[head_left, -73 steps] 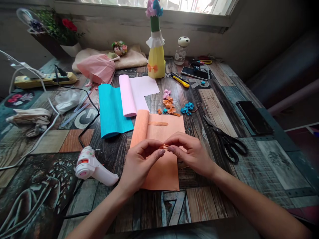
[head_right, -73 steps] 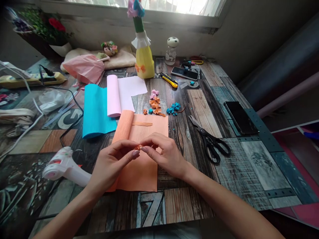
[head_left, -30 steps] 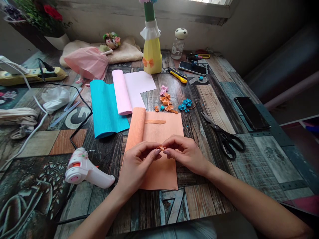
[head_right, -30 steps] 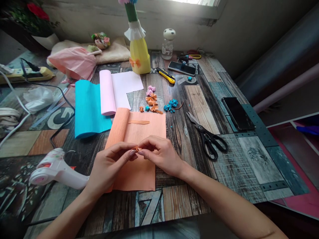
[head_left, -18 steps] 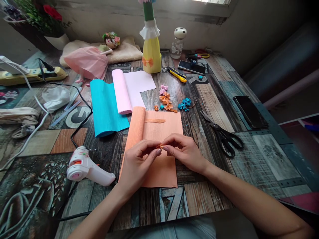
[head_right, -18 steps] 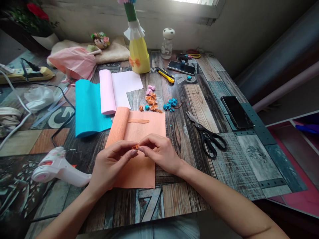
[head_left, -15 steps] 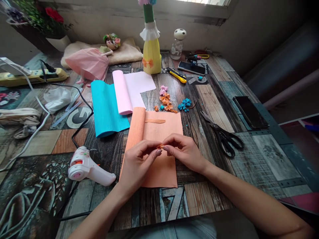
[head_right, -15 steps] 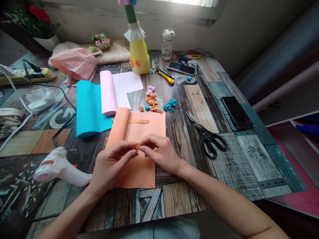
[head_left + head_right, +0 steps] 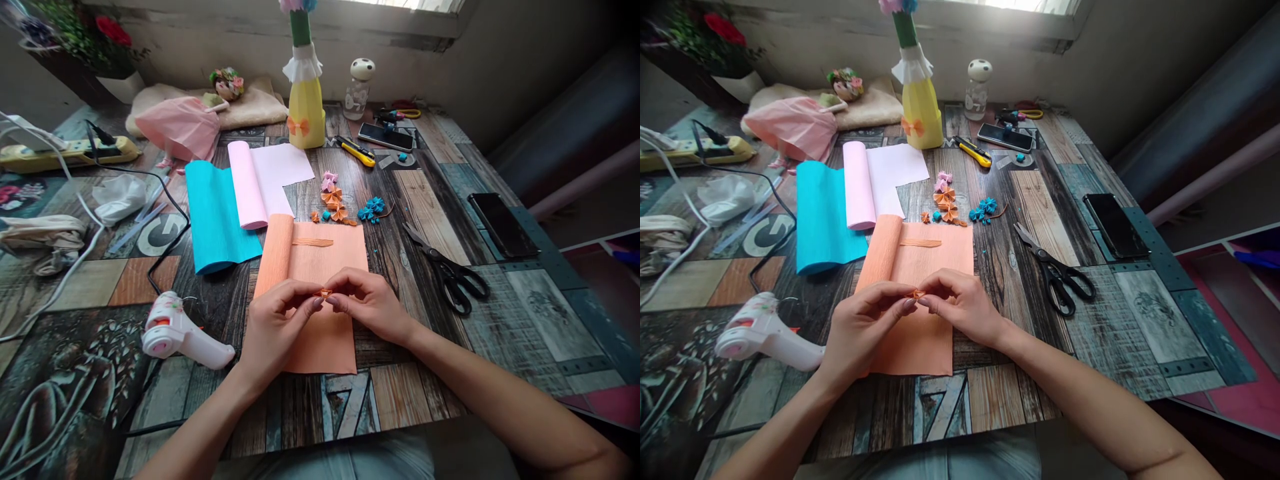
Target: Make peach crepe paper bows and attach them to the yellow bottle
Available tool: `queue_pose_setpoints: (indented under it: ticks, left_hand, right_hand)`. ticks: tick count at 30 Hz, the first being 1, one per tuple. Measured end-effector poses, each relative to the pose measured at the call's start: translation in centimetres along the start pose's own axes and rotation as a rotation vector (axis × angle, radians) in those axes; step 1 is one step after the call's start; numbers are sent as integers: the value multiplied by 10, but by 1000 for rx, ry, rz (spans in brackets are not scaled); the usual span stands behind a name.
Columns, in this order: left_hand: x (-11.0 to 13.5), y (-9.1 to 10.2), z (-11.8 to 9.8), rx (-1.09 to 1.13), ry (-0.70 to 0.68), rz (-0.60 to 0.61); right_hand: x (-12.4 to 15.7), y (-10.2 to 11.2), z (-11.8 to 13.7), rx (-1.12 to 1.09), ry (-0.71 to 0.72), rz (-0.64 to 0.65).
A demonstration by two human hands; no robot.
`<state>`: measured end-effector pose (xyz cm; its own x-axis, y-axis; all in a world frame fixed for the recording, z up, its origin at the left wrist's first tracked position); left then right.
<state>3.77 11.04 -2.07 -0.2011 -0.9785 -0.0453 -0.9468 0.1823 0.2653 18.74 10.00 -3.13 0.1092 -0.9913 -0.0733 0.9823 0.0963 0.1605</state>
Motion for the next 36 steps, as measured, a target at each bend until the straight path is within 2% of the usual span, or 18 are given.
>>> queue_pose_setpoints:
  ticks: [11,24,36]
  left_hand:
    - [0,0,-1,6,-5,-6]
    - [0,1,1,4,-1,11]
    - [2,1,3,79,-4,15]
  right_hand:
    - [1,0,6,72,53,-37]
    - [0,1,3,-13,26,-38]
    - [-1,0,1,6,35,-36]
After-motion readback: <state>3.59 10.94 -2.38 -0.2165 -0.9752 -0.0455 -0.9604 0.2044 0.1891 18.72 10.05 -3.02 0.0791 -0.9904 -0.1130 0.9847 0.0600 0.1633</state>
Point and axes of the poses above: each hand's wrist, its own x-axis away from the middle knuckle, its own y-axis out of the back of the hand, z = x × y, the point moved 7 cm from there along -x, towards the middle knuckle, and after that the axes turned 7 degrees about -z, right-handed, at the moved point
